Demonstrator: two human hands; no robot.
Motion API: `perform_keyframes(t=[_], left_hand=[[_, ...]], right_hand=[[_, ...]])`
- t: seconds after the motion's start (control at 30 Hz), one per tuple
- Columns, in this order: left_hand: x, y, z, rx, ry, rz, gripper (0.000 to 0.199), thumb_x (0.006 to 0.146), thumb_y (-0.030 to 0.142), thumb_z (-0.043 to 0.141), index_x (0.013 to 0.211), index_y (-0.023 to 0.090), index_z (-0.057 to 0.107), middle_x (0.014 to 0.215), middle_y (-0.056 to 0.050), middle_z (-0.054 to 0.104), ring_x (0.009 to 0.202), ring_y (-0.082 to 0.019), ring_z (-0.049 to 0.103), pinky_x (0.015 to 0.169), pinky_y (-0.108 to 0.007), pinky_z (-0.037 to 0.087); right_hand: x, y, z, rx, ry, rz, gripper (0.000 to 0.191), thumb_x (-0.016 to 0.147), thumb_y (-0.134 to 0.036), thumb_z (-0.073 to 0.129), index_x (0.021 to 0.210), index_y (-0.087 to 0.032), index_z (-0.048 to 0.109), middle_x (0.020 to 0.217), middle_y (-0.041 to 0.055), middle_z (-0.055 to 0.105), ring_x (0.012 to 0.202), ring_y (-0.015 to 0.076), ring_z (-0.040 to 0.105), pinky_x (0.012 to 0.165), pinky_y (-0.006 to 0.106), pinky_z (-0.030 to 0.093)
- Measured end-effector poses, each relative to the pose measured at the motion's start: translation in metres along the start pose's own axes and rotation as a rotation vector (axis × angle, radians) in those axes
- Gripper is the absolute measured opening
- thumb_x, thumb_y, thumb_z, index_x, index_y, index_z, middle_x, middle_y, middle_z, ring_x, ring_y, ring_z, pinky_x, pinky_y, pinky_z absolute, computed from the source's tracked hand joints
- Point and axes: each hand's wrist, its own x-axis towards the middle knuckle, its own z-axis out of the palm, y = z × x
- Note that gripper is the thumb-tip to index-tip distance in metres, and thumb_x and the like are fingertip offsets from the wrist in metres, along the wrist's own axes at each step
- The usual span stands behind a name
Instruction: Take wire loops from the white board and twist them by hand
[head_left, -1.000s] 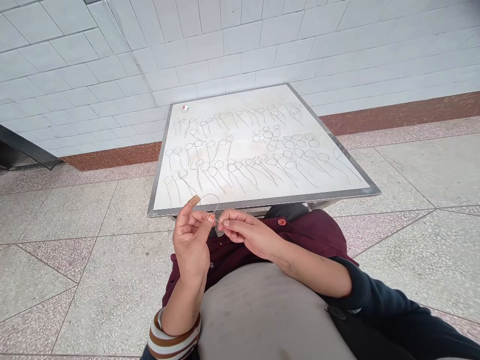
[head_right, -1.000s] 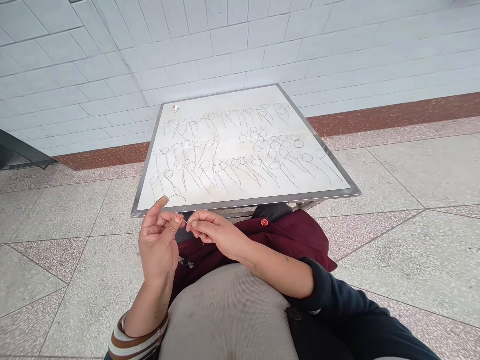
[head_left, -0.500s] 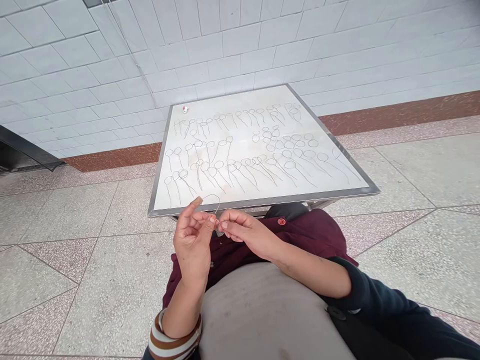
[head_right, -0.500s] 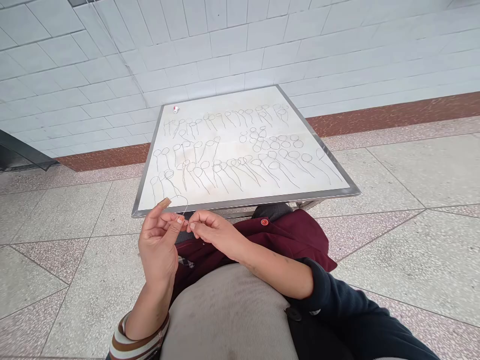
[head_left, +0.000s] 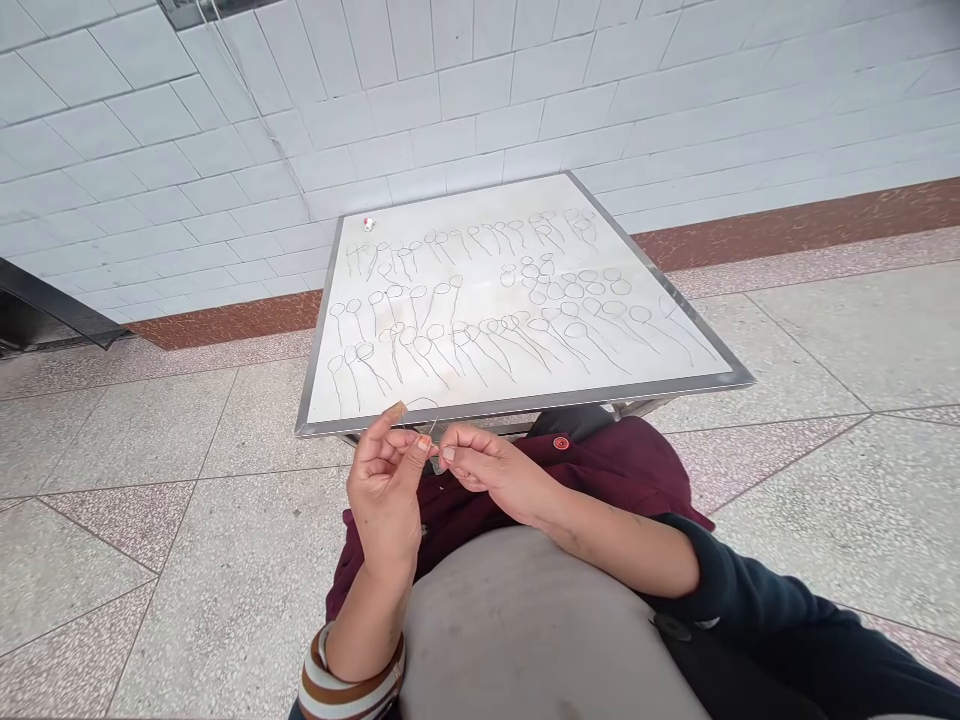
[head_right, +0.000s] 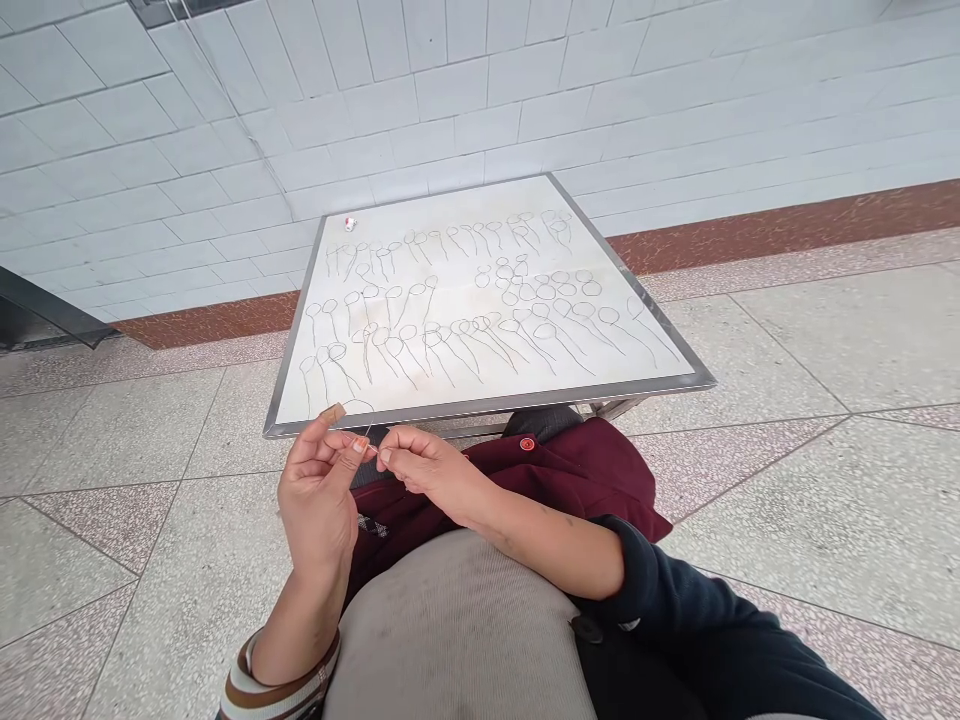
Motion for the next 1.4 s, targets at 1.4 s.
perform_keyframes(t=[1.4], left_hand=[[-0.007,0.002,-0.001,-0.030,-0.038,0.073,0.073,0.075,0.014,0.076,0.139,0.031,0.047,0.076,0.004,0.064,0.075,-0.010,0.063,0.081,-0.023,0.054]], right_hand=[[-0.013,-0.005,0.000,-1.133,0.202,-0.727,0.015,0.095,-0.017,0.047,0.096,-0.020,0.062,0.084,0.0026,0.071,0.074,0.0148,0.062,0.069,0.027,0.048]])
